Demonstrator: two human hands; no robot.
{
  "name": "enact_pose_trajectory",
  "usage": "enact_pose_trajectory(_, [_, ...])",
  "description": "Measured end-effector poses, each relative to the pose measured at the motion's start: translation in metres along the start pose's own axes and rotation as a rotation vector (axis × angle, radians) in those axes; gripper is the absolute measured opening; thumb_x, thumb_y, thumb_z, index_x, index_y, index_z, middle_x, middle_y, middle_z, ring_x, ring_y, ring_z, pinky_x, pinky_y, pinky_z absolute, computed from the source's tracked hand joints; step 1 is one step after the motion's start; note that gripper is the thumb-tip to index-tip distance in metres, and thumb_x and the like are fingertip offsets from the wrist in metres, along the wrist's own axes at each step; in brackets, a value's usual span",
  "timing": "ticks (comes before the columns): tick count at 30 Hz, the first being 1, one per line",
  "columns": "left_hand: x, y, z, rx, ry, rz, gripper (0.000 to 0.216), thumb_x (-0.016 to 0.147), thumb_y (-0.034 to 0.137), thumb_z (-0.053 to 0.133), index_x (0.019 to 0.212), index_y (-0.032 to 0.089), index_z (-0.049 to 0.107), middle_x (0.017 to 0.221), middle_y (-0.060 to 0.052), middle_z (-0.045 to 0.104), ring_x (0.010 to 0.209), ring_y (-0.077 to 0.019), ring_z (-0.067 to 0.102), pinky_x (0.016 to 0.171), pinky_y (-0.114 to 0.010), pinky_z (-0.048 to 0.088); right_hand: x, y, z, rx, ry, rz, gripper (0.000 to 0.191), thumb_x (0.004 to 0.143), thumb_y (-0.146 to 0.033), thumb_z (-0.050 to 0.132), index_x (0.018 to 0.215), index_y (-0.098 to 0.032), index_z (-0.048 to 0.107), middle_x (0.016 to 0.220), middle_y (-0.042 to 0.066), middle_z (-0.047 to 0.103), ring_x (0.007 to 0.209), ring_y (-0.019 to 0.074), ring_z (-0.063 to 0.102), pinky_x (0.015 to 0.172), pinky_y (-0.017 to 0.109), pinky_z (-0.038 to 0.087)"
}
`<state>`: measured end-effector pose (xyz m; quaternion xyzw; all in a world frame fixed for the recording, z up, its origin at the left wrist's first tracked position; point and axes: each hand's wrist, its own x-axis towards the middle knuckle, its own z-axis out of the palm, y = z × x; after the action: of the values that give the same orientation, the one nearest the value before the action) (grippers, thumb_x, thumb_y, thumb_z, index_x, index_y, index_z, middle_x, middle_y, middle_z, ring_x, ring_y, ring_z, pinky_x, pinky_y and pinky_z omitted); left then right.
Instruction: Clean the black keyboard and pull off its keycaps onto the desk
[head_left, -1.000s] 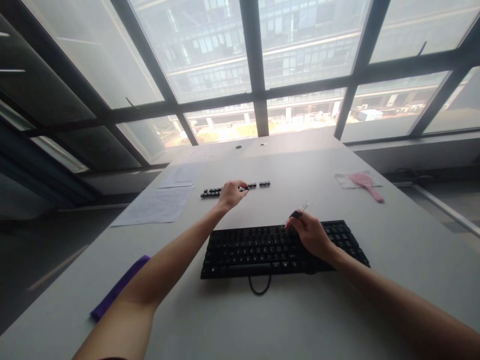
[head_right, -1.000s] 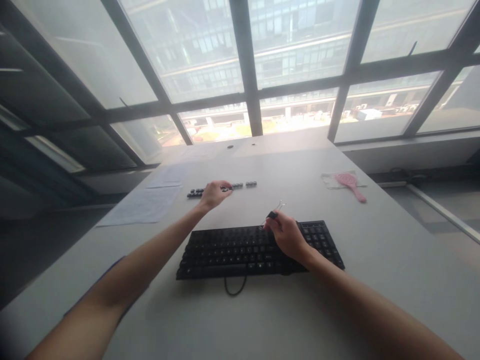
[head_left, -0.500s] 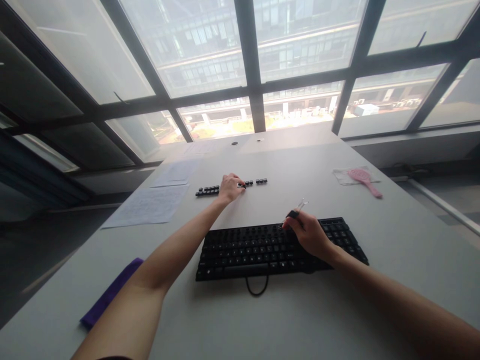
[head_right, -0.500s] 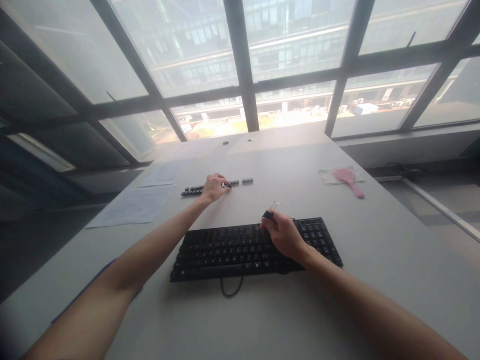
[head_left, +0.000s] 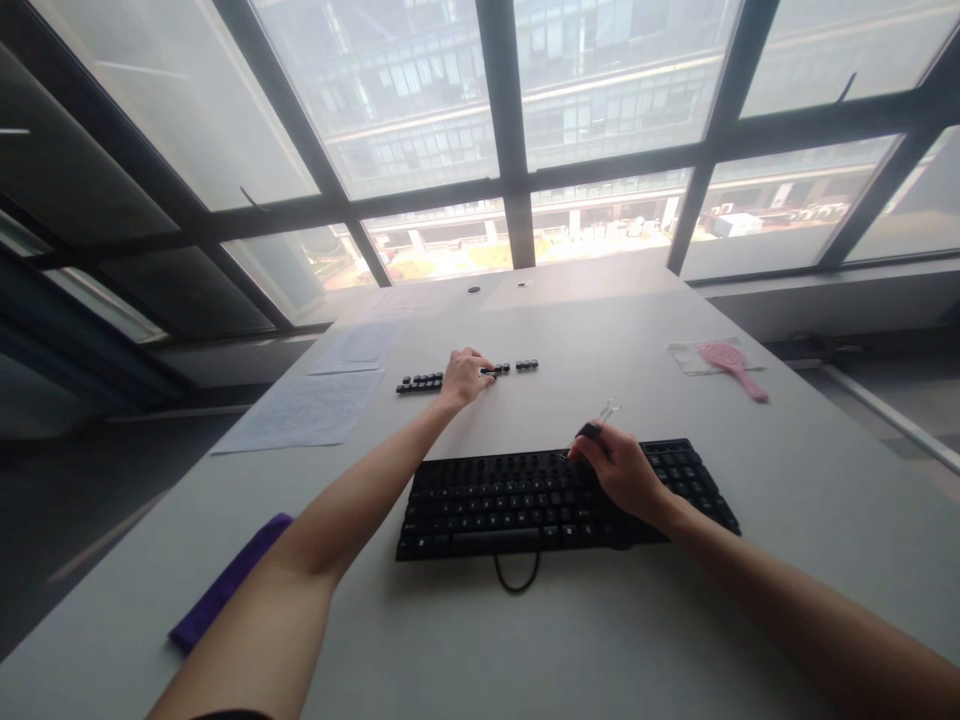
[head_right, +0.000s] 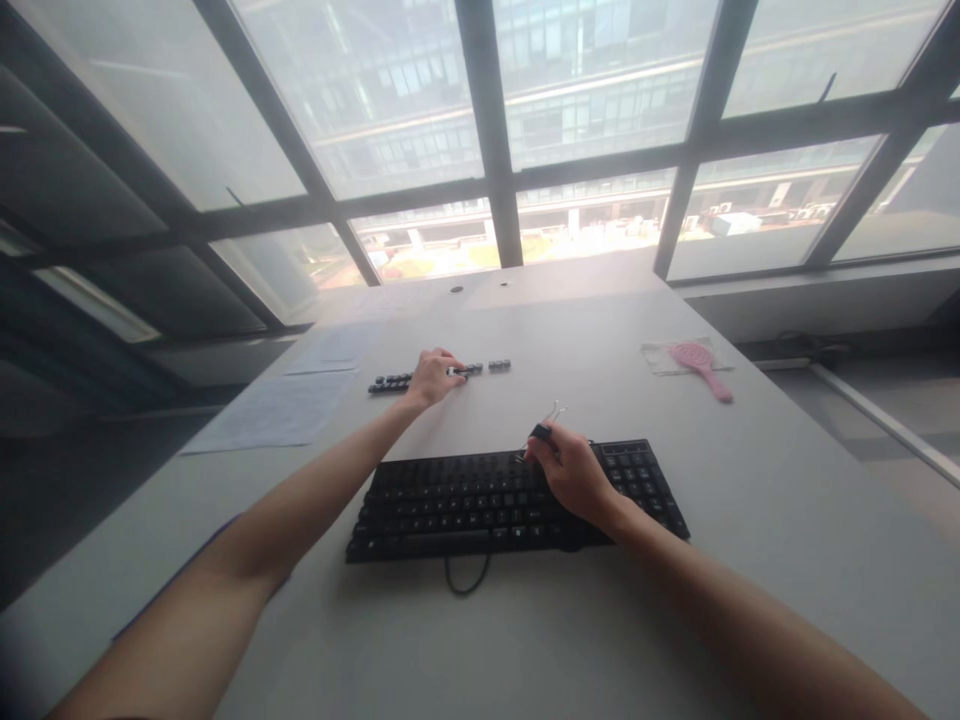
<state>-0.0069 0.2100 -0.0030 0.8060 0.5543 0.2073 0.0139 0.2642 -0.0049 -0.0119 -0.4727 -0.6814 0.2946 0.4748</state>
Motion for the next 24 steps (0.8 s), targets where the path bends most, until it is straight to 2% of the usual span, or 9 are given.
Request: enact_pose_trajectory(24, [-0.0073,0.0014,0.0041,-0.02,0.035,0.001,0.009,0.071,0.02,0.079,0.079,0.022,0.077,0.1,-0.007,0.061,0.103,-0.0271,0.049,0.097,-0.039,0.044,0.0001,-0.0004,0.0001,-0.008,0.001,0.002,0.024,0.097,-0.031,0.053,0.079,-0.02,0.064,0.074,0.001,0.068,0.071,0.0177,0.062,0.071,0.03,0.045])
